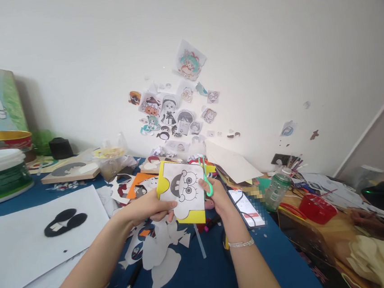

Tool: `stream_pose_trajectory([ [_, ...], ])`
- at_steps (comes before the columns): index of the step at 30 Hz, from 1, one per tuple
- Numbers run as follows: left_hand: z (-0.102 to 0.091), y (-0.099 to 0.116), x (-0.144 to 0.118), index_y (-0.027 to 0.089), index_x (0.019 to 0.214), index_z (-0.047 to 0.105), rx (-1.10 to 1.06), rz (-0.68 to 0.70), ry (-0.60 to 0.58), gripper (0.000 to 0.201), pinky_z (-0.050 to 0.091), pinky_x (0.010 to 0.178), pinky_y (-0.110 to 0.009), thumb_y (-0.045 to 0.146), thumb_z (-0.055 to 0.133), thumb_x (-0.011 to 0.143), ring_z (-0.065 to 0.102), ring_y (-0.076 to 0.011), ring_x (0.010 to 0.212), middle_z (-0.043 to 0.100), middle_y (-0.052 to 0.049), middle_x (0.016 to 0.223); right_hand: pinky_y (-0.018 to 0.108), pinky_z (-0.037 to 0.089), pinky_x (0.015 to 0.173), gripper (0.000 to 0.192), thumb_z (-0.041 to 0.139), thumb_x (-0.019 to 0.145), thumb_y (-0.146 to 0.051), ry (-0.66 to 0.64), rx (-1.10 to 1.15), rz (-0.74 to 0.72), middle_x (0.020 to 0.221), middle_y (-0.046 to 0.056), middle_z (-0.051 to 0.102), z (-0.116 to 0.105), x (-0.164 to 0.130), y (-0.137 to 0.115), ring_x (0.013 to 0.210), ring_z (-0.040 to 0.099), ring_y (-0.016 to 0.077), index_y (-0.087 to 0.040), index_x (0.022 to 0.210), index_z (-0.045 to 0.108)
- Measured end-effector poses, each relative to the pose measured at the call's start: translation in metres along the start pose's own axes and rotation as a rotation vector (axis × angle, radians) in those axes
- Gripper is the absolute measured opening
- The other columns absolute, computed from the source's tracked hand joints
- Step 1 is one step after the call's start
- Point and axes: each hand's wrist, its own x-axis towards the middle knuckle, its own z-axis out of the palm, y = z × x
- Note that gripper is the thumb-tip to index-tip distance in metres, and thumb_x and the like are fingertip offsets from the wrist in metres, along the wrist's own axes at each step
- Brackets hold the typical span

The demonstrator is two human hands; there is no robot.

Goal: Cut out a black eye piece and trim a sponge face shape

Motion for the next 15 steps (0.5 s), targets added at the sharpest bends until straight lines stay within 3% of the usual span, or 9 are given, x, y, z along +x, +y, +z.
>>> stream_pose_trajectory([
  [4,0.000,-0.001,0.001,0.013,0.070,0.057,-0.018,0.010,0.000,0.030,0.012,0.040,-0.021,0.043,0.063,0.069,0.027,-0.0004,0.036,0.058,0.001,0.056,0.026,0.042,0.054,0.041,0.070,0.058,-0.049,0.011,0.009,-0.008,0.066,0.006,0.064,-0.001,0.004,0.006,0.060,0.055,0.0161,-0.010,0.071,0.066],
  [10,-0.004,-0.005,0.002,0.014,0.076,0.054,-0.033,0.028,0.002,0.032,0.012,0.041,-0.021,0.043,0.064,0.068,0.026,-0.0010,0.037,0.063,-0.003,0.064,0.027,0.043,0.054,0.045,0.072,0.056,-0.048,0.016,0.043,-0.010,0.067,0.006,0.066,0.001,0.006,0.011,0.061,0.057,0.0182,-0.010,0.080,0.067],
  [15,-0.004,-0.005,0.002,0.015,0.076,0.052,-0.033,0.009,0.005,0.033,0.012,0.041,-0.021,0.044,0.064,0.067,0.025,-0.0009,0.037,0.062,-0.002,0.063,0.025,0.040,0.048,0.043,0.072,0.056,-0.049,0.032,0.035,-0.020,0.053,0.002,0.060,0.003,0.005,0.011,0.049,0.051,0.0134,-0.011,0.075,0.066],
])
